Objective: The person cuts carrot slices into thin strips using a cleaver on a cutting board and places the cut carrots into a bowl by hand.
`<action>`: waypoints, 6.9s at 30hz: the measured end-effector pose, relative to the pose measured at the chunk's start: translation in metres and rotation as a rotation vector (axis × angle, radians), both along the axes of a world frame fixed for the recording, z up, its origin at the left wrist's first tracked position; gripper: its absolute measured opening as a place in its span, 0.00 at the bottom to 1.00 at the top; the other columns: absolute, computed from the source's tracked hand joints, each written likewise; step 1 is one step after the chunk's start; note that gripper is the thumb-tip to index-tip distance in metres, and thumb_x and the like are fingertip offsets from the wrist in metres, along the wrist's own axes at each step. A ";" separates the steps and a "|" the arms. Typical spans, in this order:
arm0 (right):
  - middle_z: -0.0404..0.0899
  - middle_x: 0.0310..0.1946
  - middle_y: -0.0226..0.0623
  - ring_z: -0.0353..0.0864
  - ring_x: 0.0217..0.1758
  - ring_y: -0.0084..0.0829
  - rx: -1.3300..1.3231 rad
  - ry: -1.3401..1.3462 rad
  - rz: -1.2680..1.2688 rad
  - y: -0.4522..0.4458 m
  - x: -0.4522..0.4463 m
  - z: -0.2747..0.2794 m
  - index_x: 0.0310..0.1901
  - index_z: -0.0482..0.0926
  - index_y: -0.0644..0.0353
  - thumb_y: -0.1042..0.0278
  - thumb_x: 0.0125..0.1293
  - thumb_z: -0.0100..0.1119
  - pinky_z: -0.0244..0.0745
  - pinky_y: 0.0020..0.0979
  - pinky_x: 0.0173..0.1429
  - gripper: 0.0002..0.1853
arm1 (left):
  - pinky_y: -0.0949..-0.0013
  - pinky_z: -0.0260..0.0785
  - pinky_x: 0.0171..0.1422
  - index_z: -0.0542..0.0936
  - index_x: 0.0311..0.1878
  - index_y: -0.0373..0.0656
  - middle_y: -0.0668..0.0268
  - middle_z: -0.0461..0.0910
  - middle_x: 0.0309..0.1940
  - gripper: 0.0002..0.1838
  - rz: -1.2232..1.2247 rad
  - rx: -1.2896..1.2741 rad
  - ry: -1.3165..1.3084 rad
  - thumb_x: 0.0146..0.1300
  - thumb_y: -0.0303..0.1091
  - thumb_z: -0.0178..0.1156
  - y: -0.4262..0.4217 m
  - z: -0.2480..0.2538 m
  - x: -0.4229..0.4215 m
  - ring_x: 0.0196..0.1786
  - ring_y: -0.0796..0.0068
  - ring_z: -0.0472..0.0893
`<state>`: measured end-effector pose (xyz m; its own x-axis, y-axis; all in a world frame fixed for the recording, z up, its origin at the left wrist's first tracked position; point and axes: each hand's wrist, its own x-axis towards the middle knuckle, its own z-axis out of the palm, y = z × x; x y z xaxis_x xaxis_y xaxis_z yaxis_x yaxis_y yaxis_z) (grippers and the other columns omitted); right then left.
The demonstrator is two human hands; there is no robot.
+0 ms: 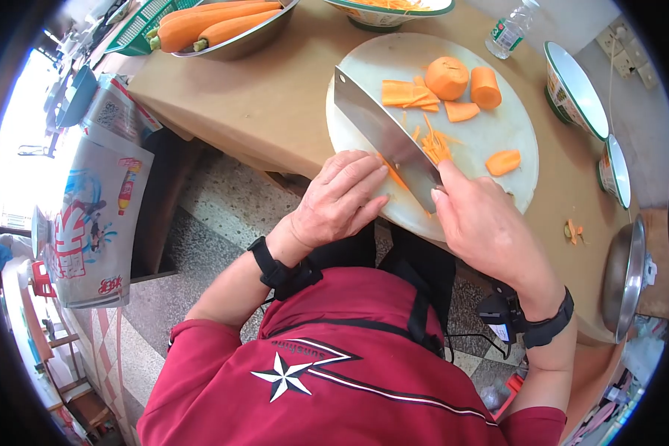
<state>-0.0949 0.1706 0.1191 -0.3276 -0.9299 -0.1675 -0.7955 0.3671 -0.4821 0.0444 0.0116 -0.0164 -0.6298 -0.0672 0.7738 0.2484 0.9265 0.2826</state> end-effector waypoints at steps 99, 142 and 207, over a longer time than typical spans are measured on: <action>0.74 0.18 0.56 0.79 0.26 0.58 -0.043 0.143 0.086 0.012 0.006 0.003 0.41 0.65 0.67 0.75 0.69 0.52 0.72 0.53 0.31 0.07 | 0.54 0.74 0.59 0.83 0.51 0.31 0.54 0.81 0.51 0.18 -0.031 0.002 0.015 0.58 0.28 0.62 -0.002 -0.007 -0.002 0.53 0.54 0.81; 0.75 0.23 0.57 0.77 0.30 0.61 -0.104 -0.055 -0.045 0.019 -0.003 0.003 0.38 0.67 0.69 0.75 0.70 0.52 0.68 0.46 0.32 0.07 | 0.57 0.71 0.60 0.80 0.56 0.31 0.55 0.78 0.54 0.23 -0.033 -0.013 -0.040 0.56 0.30 0.63 -0.002 -0.007 -0.003 0.54 0.57 0.78; 0.75 0.23 0.29 0.69 0.15 0.16 -0.493 -0.956 -0.455 0.029 -0.050 -0.057 0.50 0.76 0.64 0.67 0.75 0.51 0.66 0.20 0.19 0.10 | 0.58 0.74 0.56 0.82 0.52 0.40 0.58 0.79 0.48 0.17 -0.019 0.089 -0.327 0.58 0.22 0.65 -0.006 0.044 -0.031 0.51 0.54 0.79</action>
<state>-0.1452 0.1994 0.0623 -0.5827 -0.7925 -0.1800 0.1256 0.1310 -0.9834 0.0136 0.0059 0.0272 -0.8455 -0.1108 0.5223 0.1486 0.8907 0.4296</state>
